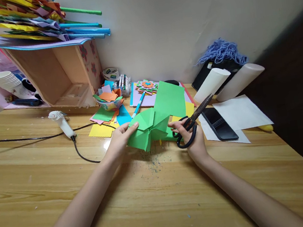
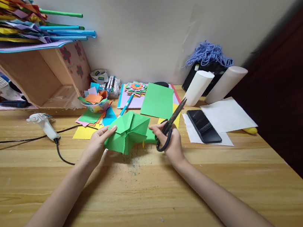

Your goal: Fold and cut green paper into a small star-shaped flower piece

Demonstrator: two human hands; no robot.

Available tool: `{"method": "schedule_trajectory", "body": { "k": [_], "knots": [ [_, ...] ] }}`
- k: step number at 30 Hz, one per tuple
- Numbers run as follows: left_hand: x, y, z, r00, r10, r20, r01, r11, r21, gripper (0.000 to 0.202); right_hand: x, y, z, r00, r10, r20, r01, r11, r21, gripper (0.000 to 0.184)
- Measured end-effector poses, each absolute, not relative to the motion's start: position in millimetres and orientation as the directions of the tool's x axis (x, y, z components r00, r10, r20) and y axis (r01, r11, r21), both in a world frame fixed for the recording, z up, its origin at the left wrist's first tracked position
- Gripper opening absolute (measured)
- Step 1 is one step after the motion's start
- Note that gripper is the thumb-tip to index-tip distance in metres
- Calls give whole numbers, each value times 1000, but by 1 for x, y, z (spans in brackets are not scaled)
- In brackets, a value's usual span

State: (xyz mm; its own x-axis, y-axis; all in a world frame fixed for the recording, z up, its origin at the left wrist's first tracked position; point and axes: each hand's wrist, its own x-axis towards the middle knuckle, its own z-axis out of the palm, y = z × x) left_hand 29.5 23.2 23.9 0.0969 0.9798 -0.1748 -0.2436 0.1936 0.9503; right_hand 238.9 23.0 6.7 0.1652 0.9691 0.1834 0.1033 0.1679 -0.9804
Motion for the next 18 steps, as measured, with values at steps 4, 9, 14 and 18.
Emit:
{"method": "schedule_trajectory", "body": {
  "k": [4,9,14,18],
  "knots": [
    [19,22,35,308,935,-176,-133,225,965,27,253,40,10,123,989,76,-65,84,-994,32],
    [16,17,42,556,800,-226,121,191,974,26,255,42,2,-368,899,-239,-133,-305,-943,44],
    [23,16,38,573,790,-219,220,108,969,36,245,28,0,-562,798,-219,59,-225,-973,34],
    [23,25,28,301,933,-194,136,159,978,43,243,27,8,-465,878,-117,93,-83,-992,35]
  ]
}}
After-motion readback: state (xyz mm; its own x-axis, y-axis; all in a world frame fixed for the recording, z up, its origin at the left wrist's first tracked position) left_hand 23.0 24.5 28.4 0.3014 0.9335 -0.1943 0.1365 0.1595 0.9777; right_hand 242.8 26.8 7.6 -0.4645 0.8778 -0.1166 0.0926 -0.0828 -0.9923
